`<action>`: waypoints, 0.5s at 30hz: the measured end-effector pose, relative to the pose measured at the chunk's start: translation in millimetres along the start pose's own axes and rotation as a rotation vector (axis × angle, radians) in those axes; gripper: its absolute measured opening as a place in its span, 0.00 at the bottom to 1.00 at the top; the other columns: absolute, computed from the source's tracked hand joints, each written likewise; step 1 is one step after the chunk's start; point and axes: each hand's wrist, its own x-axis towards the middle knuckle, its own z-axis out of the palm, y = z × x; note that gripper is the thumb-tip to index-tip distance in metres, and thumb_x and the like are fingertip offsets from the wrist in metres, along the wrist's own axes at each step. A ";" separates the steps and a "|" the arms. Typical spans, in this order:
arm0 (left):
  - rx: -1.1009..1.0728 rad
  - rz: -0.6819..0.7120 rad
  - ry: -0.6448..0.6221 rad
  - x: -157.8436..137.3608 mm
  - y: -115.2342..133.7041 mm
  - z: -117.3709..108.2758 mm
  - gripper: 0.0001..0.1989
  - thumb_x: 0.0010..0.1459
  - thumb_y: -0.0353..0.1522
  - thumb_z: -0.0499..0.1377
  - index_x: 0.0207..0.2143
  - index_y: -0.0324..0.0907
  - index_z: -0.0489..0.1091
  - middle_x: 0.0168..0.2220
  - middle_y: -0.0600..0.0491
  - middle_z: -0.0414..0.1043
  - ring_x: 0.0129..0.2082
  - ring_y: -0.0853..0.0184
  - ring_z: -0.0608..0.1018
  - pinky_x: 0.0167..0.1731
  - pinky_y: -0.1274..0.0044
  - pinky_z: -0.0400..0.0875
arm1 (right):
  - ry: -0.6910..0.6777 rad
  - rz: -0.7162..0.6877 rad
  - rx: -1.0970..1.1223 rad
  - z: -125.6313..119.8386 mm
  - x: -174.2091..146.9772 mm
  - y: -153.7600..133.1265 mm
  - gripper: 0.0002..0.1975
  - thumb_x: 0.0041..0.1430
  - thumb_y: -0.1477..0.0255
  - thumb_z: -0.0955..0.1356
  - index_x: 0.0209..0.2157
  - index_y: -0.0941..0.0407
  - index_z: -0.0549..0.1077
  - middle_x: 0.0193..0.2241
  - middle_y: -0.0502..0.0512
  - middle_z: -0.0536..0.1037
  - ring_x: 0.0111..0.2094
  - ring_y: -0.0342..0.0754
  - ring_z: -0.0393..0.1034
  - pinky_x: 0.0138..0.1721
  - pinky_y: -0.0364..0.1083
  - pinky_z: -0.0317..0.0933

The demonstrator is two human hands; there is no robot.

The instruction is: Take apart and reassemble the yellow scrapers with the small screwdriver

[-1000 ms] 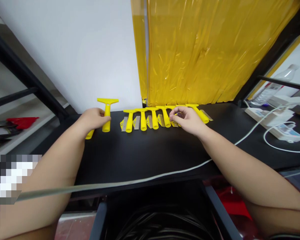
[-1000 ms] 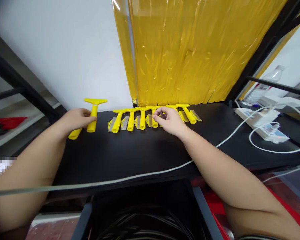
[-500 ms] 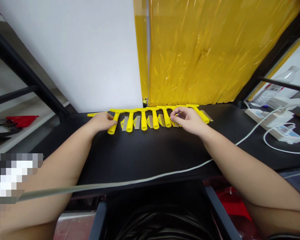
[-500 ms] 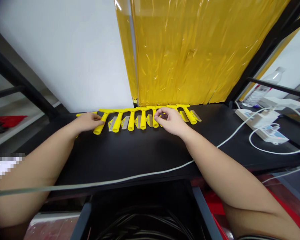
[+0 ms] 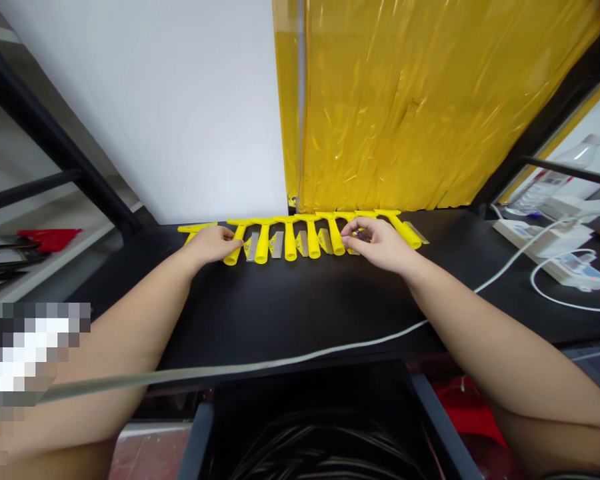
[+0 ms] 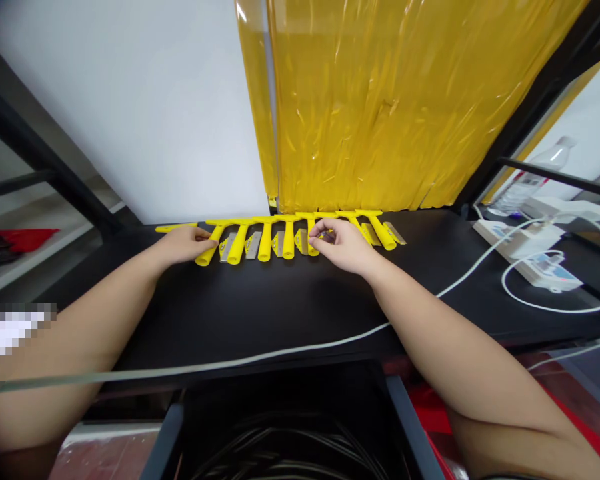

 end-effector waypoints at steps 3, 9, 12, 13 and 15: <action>0.006 -0.026 -0.035 -1.2 -0.6 -1.6 0.28 0.54 0.50 0.59 0.48 0.41 0.82 0.40 0.45 0.85 0.39 0.53 0.85 0.39 0.71 0.75 | -0.011 0.002 0.018 1.2 -0.3 1.5 0.09 0.59 0.65 0.73 0.37 0.55 0.75 0.28 0.52 0.78 0.28 0.46 0.69 0.31 0.47 0.62; 0.125 -0.121 0.136 1.3 -23.0 -20.3 0.28 0.61 0.51 0.56 0.54 0.45 0.79 0.54 0.45 0.81 0.54 0.47 0.80 0.48 0.66 0.74 | 0.024 0.023 0.194 -9.1 0.1 -4.4 0.13 0.57 0.62 0.75 0.39 0.55 0.75 0.31 0.52 0.77 0.23 0.42 0.67 0.26 0.45 0.62; 0.186 -0.230 0.152 5.0 -43.0 -31.7 0.29 0.60 0.51 0.59 0.57 0.46 0.76 0.56 0.44 0.79 0.55 0.46 0.78 0.49 0.64 0.73 | 0.101 -0.013 0.252 -19.2 -0.1 -10.0 0.14 0.56 0.60 0.76 0.37 0.56 0.77 0.26 0.50 0.74 0.21 0.40 0.61 0.22 0.43 0.54; 0.208 -0.259 0.145 6.8 -49.9 -34.1 0.31 0.59 0.52 0.60 0.58 0.45 0.75 0.57 0.43 0.78 0.55 0.46 0.78 0.49 0.63 0.73 | 0.124 -0.032 0.262 -22.3 -0.5 -11.6 0.14 0.56 0.60 0.76 0.35 0.56 0.77 0.24 0.49 0.72 0.21 0.40 0.60 0.22 0.43 0.52; 0.228 -0.282 0.125 11.1 -62.6 -36.0 0.34 0.57 0.51 0.64 0.60 0.41 0.74 0.58 0.40 0.76 0.54 0.46 0.77 0.50 0.63 0.72 | 0.162 -0.075 0.290 -28.6 -2.8 -15.7 0.14 0.56 0.60 0.77 0.33 0.56 0.77 0.23 0.47 0.70 0.20 0.39 0.56 0.21 0.42 0.48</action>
